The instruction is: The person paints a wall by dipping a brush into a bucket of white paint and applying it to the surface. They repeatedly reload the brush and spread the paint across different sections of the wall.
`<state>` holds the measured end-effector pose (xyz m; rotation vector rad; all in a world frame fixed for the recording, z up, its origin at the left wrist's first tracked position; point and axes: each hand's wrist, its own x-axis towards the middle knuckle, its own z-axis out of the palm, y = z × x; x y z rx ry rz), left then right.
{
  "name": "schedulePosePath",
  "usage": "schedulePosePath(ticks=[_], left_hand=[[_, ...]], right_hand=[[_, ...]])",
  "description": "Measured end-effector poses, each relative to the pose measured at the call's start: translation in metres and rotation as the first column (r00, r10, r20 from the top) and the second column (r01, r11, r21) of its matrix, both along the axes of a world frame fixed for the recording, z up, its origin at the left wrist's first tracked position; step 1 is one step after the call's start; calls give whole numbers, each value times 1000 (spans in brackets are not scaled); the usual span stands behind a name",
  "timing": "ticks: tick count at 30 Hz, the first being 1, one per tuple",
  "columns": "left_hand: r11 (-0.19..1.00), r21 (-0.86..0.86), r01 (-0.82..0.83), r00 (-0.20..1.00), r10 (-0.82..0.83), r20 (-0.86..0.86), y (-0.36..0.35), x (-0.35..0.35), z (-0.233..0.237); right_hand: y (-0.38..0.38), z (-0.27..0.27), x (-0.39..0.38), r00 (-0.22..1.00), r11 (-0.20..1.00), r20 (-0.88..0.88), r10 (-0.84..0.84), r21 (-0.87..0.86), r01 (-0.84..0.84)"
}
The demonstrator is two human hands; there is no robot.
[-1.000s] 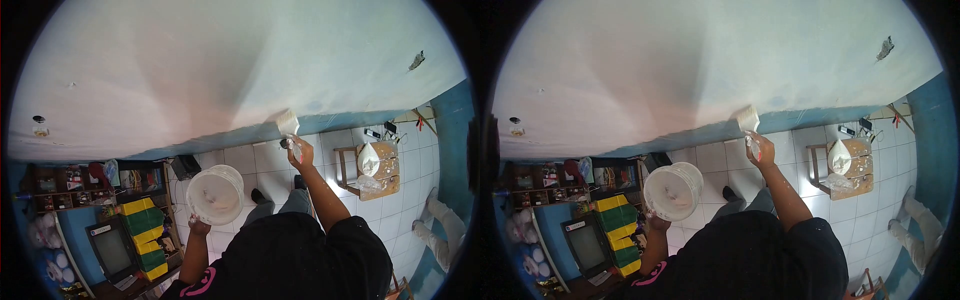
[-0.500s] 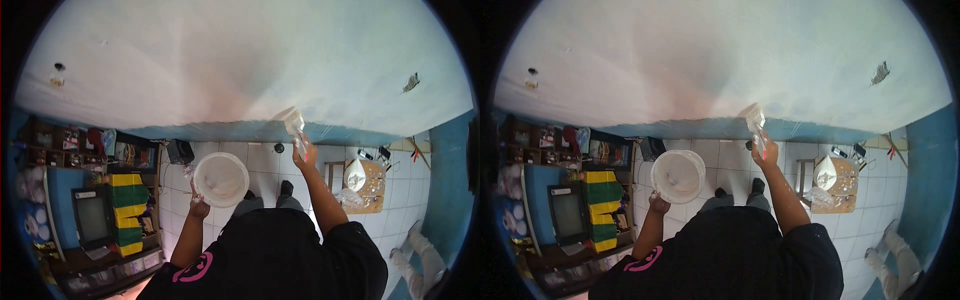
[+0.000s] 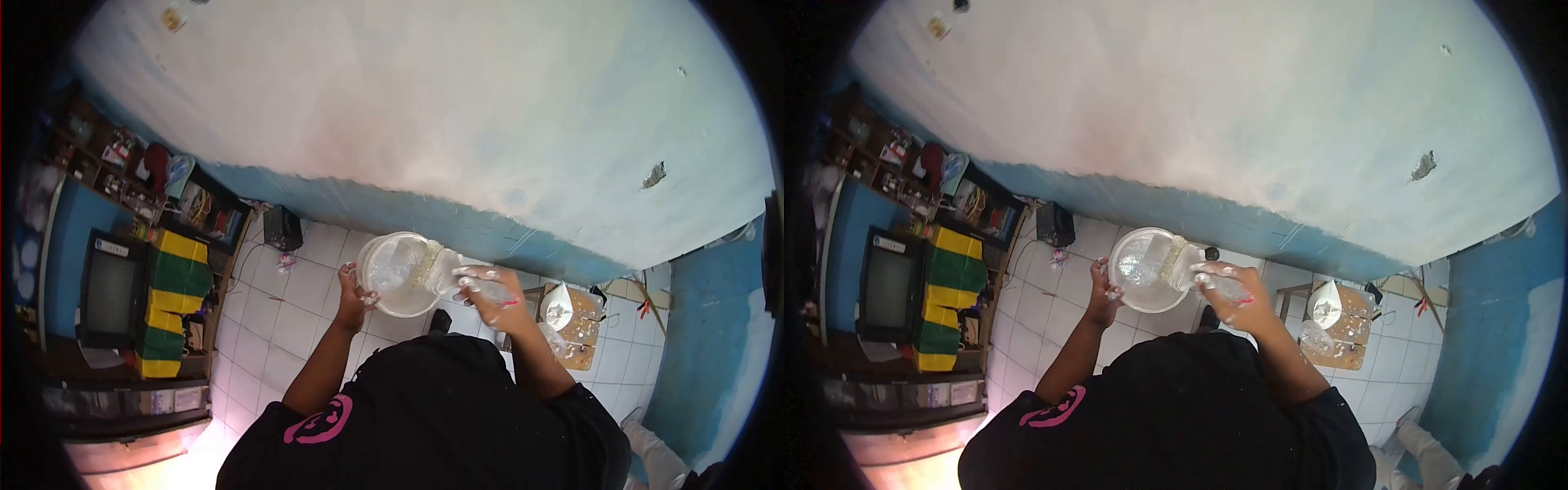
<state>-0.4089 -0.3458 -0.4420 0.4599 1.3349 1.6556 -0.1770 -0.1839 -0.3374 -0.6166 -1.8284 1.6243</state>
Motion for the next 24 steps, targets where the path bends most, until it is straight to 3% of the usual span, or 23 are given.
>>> schedulePosePath(ticks=[4, 7, 10, 15, 18, 19, 22, 24], left_hand=[[982, 13, -186, 949, 183, -255, -52, 12, -13], [964, 27, -264, 910, 259, -323, -106, 20, -25], [917, -61, -395, 906, 377, -192, -149, 37, -13], [874, 212, -437, 831, 483, -277, -202, 50, -43], [855, 357, -376, 777, 501, -381, -216, 56, -36], [856, 387, -341, 759, 494, -424, -218, 60, -25], [848, 368, -382, 816, 496, -296, -222, 68, -8], [855, 363, -370, 779, 499, -380, -222, 64, -10]], right_hand=[[-52, 20, -28, 987, 932, 121, 108, 333, -143], [-95, 30, -40, 961, 890, 198, 194, 376, -257], [-139, 36, -46, 936, 858, 234, 263, 386, -338], [-190, 21, -52, 907, 837, 270, 323, 366, -407], [-203, 16, -66, 803, 766, 511, 306, 369, -526], [-205, 6, -69, 811, 762, 497, 308, 381, -523], [-210, -5, -80, 804, 708, 512, 301, 445, -548], [-215, -1, -86, 796, 722, 535, 284, 427, -545]])
